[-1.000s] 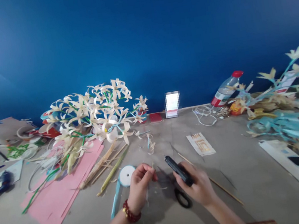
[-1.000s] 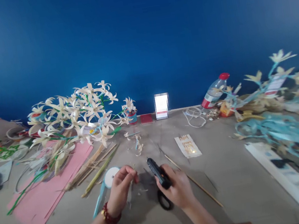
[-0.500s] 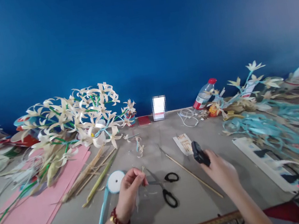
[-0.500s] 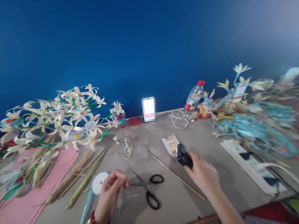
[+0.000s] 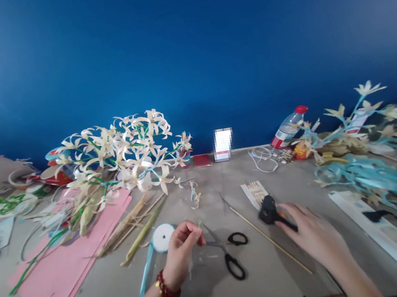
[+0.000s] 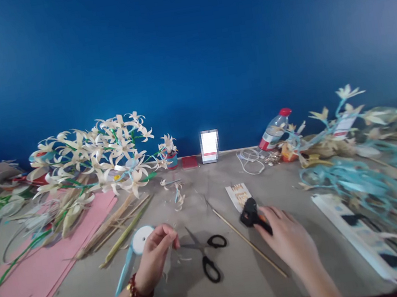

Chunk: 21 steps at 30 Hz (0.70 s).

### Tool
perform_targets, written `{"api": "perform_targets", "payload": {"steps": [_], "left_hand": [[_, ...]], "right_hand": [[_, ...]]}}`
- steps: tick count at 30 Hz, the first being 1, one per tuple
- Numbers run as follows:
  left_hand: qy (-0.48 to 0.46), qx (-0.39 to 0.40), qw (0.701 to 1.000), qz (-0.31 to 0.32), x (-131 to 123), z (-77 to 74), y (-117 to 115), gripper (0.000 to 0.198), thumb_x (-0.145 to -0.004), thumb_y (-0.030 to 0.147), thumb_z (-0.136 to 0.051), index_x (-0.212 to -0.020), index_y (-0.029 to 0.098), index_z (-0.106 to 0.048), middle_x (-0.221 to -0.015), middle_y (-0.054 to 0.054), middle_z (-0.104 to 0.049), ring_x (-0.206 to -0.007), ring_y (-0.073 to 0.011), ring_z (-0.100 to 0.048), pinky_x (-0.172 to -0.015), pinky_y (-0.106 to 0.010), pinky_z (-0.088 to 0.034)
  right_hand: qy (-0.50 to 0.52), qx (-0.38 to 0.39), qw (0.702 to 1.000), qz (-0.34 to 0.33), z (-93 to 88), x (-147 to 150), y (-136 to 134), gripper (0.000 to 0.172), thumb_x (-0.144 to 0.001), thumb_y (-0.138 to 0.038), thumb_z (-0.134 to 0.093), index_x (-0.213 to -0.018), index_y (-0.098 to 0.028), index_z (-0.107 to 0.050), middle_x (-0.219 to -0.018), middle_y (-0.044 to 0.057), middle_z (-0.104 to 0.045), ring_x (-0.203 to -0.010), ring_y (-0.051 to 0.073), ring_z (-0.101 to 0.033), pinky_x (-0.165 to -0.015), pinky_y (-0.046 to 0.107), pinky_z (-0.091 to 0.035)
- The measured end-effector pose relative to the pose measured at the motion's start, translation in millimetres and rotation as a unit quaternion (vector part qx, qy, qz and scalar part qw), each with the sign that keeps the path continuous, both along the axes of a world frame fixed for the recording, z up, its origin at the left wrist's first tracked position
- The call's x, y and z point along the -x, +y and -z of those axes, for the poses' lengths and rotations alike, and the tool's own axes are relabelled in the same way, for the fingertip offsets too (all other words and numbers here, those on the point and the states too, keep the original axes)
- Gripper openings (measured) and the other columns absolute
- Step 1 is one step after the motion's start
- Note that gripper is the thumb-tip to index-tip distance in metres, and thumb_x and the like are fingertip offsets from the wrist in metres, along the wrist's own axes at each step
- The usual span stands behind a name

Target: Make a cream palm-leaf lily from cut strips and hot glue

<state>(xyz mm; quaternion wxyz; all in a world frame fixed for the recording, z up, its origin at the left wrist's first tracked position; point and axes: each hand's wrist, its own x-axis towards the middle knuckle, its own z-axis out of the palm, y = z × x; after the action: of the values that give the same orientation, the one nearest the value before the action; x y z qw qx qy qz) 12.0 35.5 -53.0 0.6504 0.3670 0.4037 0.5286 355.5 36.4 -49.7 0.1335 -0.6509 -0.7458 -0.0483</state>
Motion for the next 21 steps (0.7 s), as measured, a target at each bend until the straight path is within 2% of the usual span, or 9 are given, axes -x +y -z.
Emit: {"api": "perform_targets", "payload": {"steps": [2, 5, 7, 10, 13, 16, 21], "left_hand": [[-0.001, -0.001, 1.000, 0.005, 0, -0.1, 0, 0.021, -0.080, 0.032, -0.072, -0.073, 0.016, -0.061, -0.060, 0.001, -0.062, -0.058, -0.0106, -0.053, -0.063, -0.022, -0.041], [-0.003, -0.005, 1.000, 0.006, 0, 1.3, 1, 0.021, -0.080, 0.032, -0.073, -0.073, 0.016, -0.061, -0.060, 0.001, -0.063, -0.058, -0.0107, -0.053, -0.062, -0.022, -0.041], [-0.001, -0.006, 1.000, -0.003, 1, 2.2, 2, 0.022, -0.079, 0.033, -0.073, -0.073, 0.016, -0.061, -0.060, 0.001, -0.063, -0.058, -0.0106, -0.053, -0.062, -0.022, -0.041], [0.004, -0.007, 1.000, -0.019, 1, 1.9, 3, 0.023, -0.079, 0.034, -0.073, -0.072, 0.016, -0.061, -0.060, 0.001, -0.063, -0.058, -0.0105, -0.052, -0.063, -0.022, -0.040], [0.003, -0.008, 1.000, -0.027, 2, -0.4, 3, 0.022, -0.079, 0.034, -0.072, -0.073, 0.016, -0.061, -0.060, 0.001, -0.063, -0.059, -0.0108, -0.052, -0.063, -0.022, -0.040], [0.003, -0.015, 0.999, -0.030, 3, -3.6, 3, 0.023, -0.080, 0.034, -0.071, -0.073, 0.016, -0.060, -0.060, 0.001, -0.062, -0.059, -0.0107, -0.052, -0.063, -0.022, -0.040], [0.002, -0.011, 0.999, -0.039, 4, -7.7, 3, 0.023, -0.080, 0.035, -0.072, -0.071, 0.016, -0.061, -0.059, 0.001, -0.062, -0.058, -0.0106, -0.051, -0.062, -0.022, -0.040]], "right_hand": [[0.061, -0.013, 0.998, -0.012, -6.7, 22, 3, 0.025, -0.092, -0.036, -0.047, -0.109, -0.020, -0.058, -0.100, 0.010, -0.070, -0.083, 0.027, -0.070, -0.073, 0.037, -0.053], [0.135, 0.012, 0.985, -0.106, -14.1, 64, 15, 0.018, -0.094, -0.030, -0.046, -0.099, -0.022, -0.062, -0.100, 0.008, -0.070, -0.081, 0.023, -0.070, -0.072, 0.032, -0.053], [0.167, 0.047, 0.972, -0.158, -17.9, 90, 31, 0.016, -0.094, -0.027, -0.049, -0.097, -0.023, -0.064, -0.097, 0.007, -0.070, -0.083, 0.022, -0.069, -0.073, 0.030, -0.052], [0.182, 0.093, 0.958, -0.200, -19.1, 124, 66, 0.013, -0.092, -0.023, -0.054, -0.097, -0.023, -0.066, -0.099, 0.005, -0.070, -0.080, 0.019, -0.068, -0.071, 0.027, -0.050], [0.174, 0.098, 0.962, -0.185, -10.5, 151, 102, 0.015, -0.087, -0.018, -0.059, -0.099, -0.021, -0.066, -0.101, 0.006, -0.069, -0.079, 0.018, -0.066, -0.071, 0.026, -0.046], [0.177, 0.091, 0.965, -0.169, 3.6, 171, 127, 0.013, -0.083, -0.017, -0.063, -0.094, -0.021, -0.068, -0.092, 0.005, -0.069, -0.079, 0.018, -0.064, -0.069, 0.025, -0.044], [0.206, 0.075, 0.963, -0.160, 12.1, 177, 132, 0.010, -0.082, -0.015, -0.060, -0.080, -0.022, -0.067, -0.078, 0.003, -0.069, -0.070, 0.017, -0.062, -0.064, 0.024, -0.041]]}}
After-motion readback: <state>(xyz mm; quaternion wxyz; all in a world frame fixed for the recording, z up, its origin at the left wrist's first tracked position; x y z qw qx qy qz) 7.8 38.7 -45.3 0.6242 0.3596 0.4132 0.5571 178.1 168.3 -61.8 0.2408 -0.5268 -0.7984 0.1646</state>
